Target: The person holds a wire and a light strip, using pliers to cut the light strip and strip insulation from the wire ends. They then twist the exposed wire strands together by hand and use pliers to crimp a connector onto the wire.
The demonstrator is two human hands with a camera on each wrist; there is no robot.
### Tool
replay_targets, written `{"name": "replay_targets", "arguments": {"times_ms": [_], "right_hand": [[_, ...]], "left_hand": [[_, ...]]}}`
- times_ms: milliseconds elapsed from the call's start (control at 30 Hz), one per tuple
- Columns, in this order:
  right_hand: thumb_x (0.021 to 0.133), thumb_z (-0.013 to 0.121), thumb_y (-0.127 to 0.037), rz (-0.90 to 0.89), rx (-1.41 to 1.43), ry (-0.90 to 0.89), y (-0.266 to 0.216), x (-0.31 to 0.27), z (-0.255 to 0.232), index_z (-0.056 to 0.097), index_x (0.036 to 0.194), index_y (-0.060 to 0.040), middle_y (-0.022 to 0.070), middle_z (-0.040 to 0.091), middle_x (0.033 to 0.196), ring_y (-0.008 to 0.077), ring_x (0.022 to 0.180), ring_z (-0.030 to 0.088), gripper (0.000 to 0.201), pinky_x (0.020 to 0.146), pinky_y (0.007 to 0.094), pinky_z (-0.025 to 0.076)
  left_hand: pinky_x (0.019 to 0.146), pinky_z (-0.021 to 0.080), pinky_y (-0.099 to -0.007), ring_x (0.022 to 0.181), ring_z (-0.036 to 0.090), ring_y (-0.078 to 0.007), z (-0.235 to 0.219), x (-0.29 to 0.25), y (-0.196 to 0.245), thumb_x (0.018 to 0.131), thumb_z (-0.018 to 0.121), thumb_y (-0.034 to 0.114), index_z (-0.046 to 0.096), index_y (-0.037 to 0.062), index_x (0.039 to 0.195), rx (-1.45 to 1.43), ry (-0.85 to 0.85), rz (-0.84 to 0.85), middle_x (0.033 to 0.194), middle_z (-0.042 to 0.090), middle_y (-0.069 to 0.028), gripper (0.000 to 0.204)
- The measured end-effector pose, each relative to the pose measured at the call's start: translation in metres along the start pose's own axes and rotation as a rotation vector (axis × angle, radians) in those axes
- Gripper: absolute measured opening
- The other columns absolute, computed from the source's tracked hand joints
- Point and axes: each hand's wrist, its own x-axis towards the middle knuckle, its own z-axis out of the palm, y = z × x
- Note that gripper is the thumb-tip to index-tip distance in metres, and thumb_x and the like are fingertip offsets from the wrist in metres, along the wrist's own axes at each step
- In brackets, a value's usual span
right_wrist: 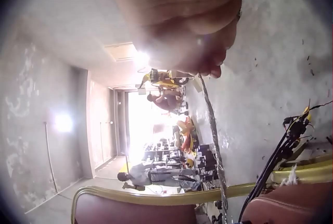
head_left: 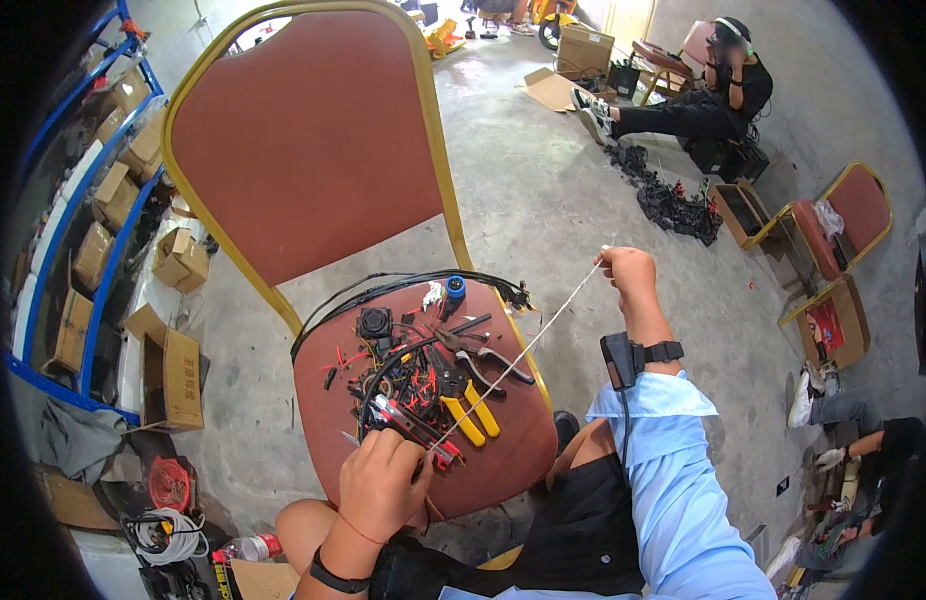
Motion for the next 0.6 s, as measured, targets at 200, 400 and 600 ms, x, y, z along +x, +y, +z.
{"name": "replay_targets", "arguments": {"times_ms": [200,400,600], "right_hand": [[0.087,0.065,-0.019,-0.032,-0.058,0.04,0.0064,0.0073,0.0011,0.071,0.07,-0.0035,0.005,0.068,0.072,0.0138,0.065,0.057,0.024,0.058,0.0291,0.042],[0.082,0.066,-0.014,-0.044,0.008,0.098,0.0017,0.0032,-0.0023,0.073,0.07,0.0032,0.0121,0.07,0.072,0.0208,0.07,0.064,0.022,0.068,0.0344,0.049],[0.087,0.065,-0.017,-0.035,0.056,0.103,0.0002,0.0047,-0.0064,0.073,0.073,-0.0007,0.0071,0.068,0.075,0.018,0.069,0.061,0.023,0.066,0.0328,0.048]], "left_hand": [[0.067,0.047,-0.0393,0.077,0.057,-0.0277,0.0026,0.0004,0.0009,0.069,0.077,0.011,0.059,0.0088,0.075,0.037,-0.008,0.013,0.079,0.054,-0.0069,0.019],[0.066,0.047,-0.0398,0.077,0.058,-0.0286,-0.0008,-0.0017,0.0029,0.067,0.076,0.009,0.058,0.0077,0.076,0.018,-0.016,0.004,0.08,0.055,-0.0081,0.02],[0.067,0.048,-0.0409,0.078,0.059,-0.0302,-0.0033,-0.0027,-0.0004,0.071,0.077,0.011,0.058,0.0066,0.079,-0.077,-0.081,-0.01,0.081,0.057,-0.0098,0.021]]}}
